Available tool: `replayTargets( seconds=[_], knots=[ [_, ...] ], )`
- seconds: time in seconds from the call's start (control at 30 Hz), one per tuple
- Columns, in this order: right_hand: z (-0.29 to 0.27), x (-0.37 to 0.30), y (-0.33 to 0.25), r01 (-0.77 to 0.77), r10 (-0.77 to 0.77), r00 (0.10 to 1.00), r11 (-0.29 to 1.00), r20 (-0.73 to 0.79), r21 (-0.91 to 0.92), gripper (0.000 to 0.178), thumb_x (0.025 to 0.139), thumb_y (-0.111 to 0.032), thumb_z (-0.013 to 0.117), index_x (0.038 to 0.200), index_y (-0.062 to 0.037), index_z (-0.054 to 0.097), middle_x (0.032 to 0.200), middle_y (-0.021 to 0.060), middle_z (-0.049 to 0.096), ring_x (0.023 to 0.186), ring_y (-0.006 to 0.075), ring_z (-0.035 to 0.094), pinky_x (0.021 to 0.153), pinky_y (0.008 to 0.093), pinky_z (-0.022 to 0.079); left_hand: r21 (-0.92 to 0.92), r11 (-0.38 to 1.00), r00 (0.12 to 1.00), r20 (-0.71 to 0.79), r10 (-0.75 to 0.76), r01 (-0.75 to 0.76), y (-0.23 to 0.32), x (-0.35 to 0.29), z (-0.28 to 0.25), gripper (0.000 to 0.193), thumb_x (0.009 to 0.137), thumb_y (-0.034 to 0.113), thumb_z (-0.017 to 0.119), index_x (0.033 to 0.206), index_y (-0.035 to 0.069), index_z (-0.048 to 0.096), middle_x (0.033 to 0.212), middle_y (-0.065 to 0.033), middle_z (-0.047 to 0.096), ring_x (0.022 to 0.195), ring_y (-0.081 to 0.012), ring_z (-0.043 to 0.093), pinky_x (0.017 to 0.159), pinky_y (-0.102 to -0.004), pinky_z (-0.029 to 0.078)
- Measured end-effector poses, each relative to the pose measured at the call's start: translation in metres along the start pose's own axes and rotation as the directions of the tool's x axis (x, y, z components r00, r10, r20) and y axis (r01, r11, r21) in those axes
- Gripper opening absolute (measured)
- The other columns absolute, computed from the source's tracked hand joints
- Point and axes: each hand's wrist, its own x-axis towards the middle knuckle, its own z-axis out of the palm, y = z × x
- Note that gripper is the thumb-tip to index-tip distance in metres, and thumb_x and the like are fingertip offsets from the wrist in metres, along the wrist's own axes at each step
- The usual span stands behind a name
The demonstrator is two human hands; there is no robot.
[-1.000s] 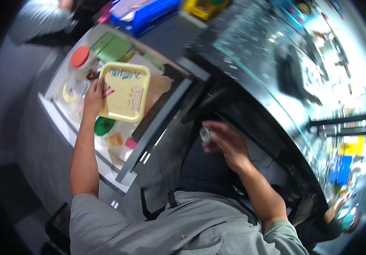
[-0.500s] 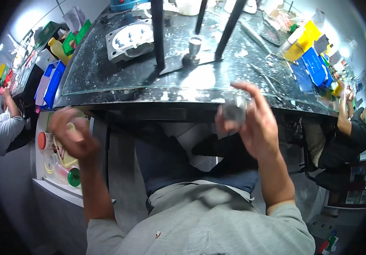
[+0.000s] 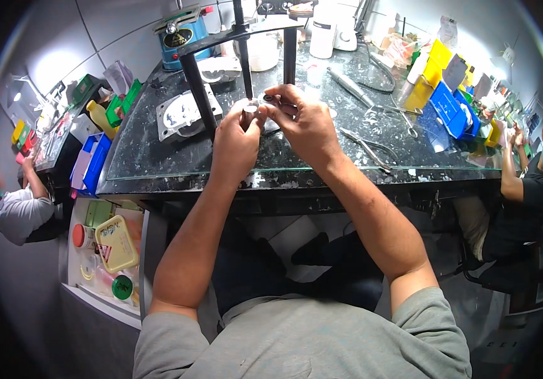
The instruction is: The person uses a hand tool to shape the metal edge of a dental prosthesis, then retrieves additional components from a drawer and secures the prosthesis into a metal frame by rotating a screw.
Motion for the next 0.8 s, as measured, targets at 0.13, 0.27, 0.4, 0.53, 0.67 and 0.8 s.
replayTargets(
  seconds=[0.13, 0.27, 0.4, 0.53, 0.67, 0.8],
  knots=[
    [-0.004, 0.004, -0.008, -0.099, 0.096, 0.995, 0.981, 0.030, 0.165, 0.021, 0.091, -0.015, 0.069, 0.100, 0.0015, 0.059, 0.091, 0.0158, 0.072, 0.089, 0.0149, 0.070, 0.072, 0.0279, 0.056, -0.062, 0.997, 0.999, -0.023, 0.046, -0.047, 0.006, -0.003, 0.001, 0.017, 0.094, 0.012, 0.061, 0.103, -0.001, 0.059, 0.070, -0.0070, 0.059, 0.063, -0.0125, 0.051, 0.061, -0.0305, 0.043],
    [0.005, 0.006, 0.016, -0.049, 0.046, 0.999, 0.977, 0.021, 0.206, 0.022, 0.091, -0.015, 0.069, 0.100, 0.0008, 0.057, 0.091, 0.0154, 0.072, 0.087, 0.0160, 0.071, 0.072, 0.0281, 0.056, -0.111, 0.991, 0.996, 0.038, 0.084, -0.079, 0.003, -0.001, -0.002, 0.019, 0.095, 0.016, 0.062, 0.102, -0.002, 0.058, 0.072, -0.0084, 0.060, 0.064, -0.0133, 0.050, 0.062, -0.0312, 0.043],
    [0.001, 0.008, 0.014, -0.048, 0.036, 0.996, 0.986, 0.082, 0.160, 0.026, 0.089, -0.015, 0.072, 0.101, -0.0007, 0.054, 0.090, 0.0155, 0.072, 0.087, 0.0171, 0.071, 0.072, 0.0283, 0.056, -0.026, 0.999, 1.000, 0.019, 0.024, -0.023, 0.010, -0.004, -0.003, 0.020, 0.096, 0.017, 0.062, 0.101, -0.001, 0.058, 0.073, -0.0090, 0.060, 0.065, -0.0127, 0.051, 0.062, -0.0312, 0.043],
    [-0.005, 0.006, -0.002, 0.010, -0.006, 0.991, 1.000, 0.137, -0.028, 0.026, 0.087, -0.014, 0.073, 0.101, -0.0013, 0.055, 0.089, 0.0160, 0.071, 0.087, 0.0210, 0.072, 0.072, 0.0296, 0.056, -0.095, 0.995, 0.999, 0.028, 0.042, -0.039, 0.010, -0.006, -0.004, 0.022, 0.094, 0.011, 0.061, 0.112, 0.001, 0.056, 0.080, -0.0073, 0.065, 0.069, -0.0113, 0.056, 0.066, -0.0288, 0.046],
    [-0.005, 0.002, -0.002, 0.108, -0.102, 0.991, 0.992, 0.086, -0.068, 0.024, 0.087, -0.014, 0.073, 0.099, -0.0004, 0.058, 0.088, 0.0162, 0.070, 0.088, 0.0251, 0.072, 0.072, 0.0319, 0.057, -0.267, 0.963, 0.997, 0.052, 0.061, -0.045, 0.013, -0.007, -0.004, 0.039, 0.091, 0.004, 0.059, 0.129, 0.002, 0.050, 0.091, -0.0063, 0.068, 0.082, -0.0116, 0.062, 0.076, -0.0266, 0.049],
    [-0.006, 0.000, 0.005, 0.049, -0.042, 0.994, 0.996, 0.097, -0.069, 0.024, 0.087, -0.014, 0.072, 0.105, -0.0005, 0.063, 0.091, 0.0183, 0.071, 0.090, 0.0251, 0.072, 0.074, 0.0319, 0.057, -0.533, 0.843, 0.990, 0.073, 0.121, -0.064, 0.017, -0.003, -0.007, 0.045, 0.090, 0.004, 0.060, 0.133, -0.002, 0.048, 0.101, -0.0084, 0.067, 0.092, -0.0111, 0.063, 0.085, -0.0257, 0.049]
  ],
)
